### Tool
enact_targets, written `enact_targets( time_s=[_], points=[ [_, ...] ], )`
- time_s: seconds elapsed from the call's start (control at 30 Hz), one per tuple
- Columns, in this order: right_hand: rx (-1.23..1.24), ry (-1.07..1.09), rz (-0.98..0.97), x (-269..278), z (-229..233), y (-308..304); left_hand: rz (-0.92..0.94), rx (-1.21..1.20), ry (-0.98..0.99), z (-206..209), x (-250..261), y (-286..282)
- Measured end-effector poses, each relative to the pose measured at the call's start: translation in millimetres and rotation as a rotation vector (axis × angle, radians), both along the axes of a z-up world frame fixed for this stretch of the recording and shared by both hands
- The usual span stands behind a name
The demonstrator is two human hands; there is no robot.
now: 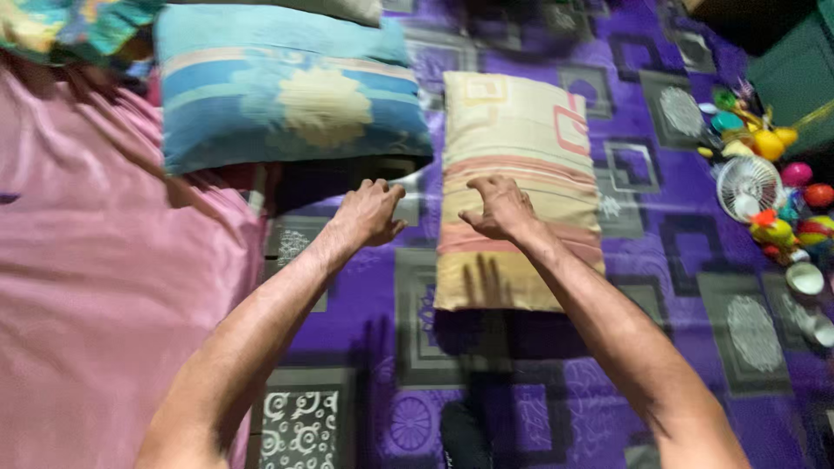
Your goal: The person smooths out a pillow, adjusts a pink satin sheet, and then places two different decorative pillowcases onto two separate pillows by hand on a bed.
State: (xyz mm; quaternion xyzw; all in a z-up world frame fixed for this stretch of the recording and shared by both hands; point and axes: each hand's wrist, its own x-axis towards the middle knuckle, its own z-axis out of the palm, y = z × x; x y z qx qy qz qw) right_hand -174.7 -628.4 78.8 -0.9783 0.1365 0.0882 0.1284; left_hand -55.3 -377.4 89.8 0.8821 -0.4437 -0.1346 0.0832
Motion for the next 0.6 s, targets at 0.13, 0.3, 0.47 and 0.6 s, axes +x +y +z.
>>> enact_targets(
  time_s=[0.13,0.3,0.47,0.6],
  points=[
    [0.091,-0.09,-0.201,-25.7,-49.2,-62.0,0.049,-0.056,0.143,-33.6,-0.5,-60.5],
    [0.127,-0.177,-0.421,-57.0,-91.3,-124.4,0.138,-0.162,0.237,-94.8,-1.2,-125.3],
    [0.167,-0.106,-0.723,-84.9,-125.5,-169.6,0.337,-0.228,0.311,-150.9,-7.5,-160.7],
    [0.244,-0.216,-0.764,-107.3,-166.0,-200.5,0.455,-0.311,0.463,-174.0,-21.9,-166.8]
  ],
)
